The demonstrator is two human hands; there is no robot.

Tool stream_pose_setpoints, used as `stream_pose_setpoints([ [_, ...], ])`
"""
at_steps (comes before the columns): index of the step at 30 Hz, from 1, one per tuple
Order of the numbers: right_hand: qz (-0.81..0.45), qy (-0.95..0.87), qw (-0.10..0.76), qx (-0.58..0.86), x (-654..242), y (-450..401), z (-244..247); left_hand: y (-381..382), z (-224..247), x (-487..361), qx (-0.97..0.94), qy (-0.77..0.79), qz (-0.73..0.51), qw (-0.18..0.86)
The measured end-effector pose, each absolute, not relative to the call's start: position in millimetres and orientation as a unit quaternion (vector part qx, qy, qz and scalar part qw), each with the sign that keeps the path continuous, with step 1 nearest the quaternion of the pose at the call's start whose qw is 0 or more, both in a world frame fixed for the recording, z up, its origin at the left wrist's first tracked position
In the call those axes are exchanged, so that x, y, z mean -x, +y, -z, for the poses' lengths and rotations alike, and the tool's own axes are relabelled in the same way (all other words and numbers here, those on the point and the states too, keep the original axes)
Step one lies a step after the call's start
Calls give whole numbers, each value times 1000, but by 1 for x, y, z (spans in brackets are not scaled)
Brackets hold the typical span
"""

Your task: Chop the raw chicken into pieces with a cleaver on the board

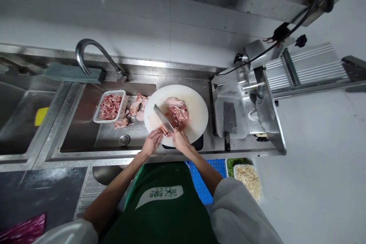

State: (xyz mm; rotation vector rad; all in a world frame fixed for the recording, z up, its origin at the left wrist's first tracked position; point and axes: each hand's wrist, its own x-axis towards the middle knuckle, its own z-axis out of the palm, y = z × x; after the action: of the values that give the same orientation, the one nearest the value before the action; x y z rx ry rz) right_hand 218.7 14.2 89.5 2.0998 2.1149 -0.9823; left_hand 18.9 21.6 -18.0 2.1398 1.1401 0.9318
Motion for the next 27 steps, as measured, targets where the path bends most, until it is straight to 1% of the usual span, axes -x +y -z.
stream_pose_setpoints([
  [2,289,643,-4,-709,-234,11,-100,39,8,-13,-826,376,-301,294],
  [4,264,611,8,-746,-250,7,-106,59,0,-14,-858,315,-248,322],
  [6,245,590,20,-769,-261,2,-105,72,-3,-23,-863,300,-228,336],
  [8,232,580,26,-780,-265,-5,-100,71,-1,-37,-838,354,-254,328],
  [11,237,596,34,-767,-258,-13,-97,46,7,-57,-777,456,-320,293],
  [15,247,630,44,-735,-236,-13,-113,13,14,-59,-709,516,-408,253],
  [17,227,631,22,-742,-226,-8,-122,8,16,-54,-698,518,-433,239],
  [19,214,632,1,-744,-219,-2,-122,9,18,-51,-717,493,-428,244],
  [24,295,638,60,-708,-216,9,-95,15,23,-55,-761,434,-404,262],
  [27,296,650,60,-698,-219,10,-92,13,22,-54,-748,442,-418,263],
])
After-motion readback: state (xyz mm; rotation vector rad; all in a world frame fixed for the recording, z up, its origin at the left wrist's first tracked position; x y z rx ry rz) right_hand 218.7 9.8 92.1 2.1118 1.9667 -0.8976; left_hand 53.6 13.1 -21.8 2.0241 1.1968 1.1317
